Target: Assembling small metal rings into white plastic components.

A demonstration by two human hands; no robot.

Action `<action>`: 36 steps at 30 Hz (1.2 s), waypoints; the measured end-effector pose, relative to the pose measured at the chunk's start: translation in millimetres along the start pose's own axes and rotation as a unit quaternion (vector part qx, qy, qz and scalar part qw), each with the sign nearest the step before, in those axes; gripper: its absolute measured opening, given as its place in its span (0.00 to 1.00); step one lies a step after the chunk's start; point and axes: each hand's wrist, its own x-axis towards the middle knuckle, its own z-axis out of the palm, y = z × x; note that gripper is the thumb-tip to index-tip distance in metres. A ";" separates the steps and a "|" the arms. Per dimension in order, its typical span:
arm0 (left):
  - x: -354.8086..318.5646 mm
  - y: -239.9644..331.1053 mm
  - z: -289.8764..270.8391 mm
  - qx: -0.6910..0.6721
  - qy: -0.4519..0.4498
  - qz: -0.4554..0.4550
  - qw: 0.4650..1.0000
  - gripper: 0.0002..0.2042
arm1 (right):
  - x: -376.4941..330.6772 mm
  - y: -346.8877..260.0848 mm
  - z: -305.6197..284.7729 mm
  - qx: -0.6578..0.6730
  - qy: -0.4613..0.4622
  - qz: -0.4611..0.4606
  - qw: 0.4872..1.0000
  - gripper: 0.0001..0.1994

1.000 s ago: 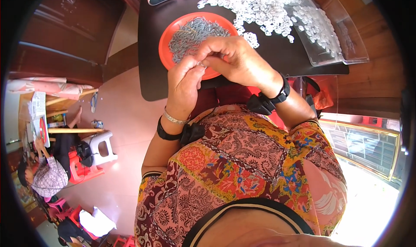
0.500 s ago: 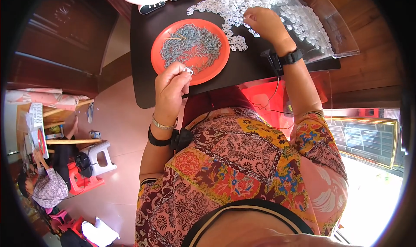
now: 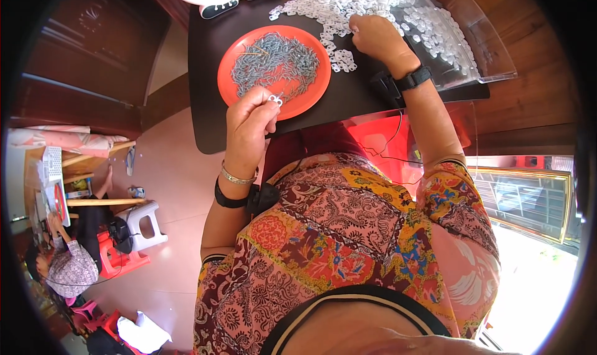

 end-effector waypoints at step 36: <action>2.1 -1.8 8.5 -0.037 0.057 0.005 0.998 0.09 | -35.1 -136.7 -50.5 0.721 -0.113 -0.035 0.682 0.06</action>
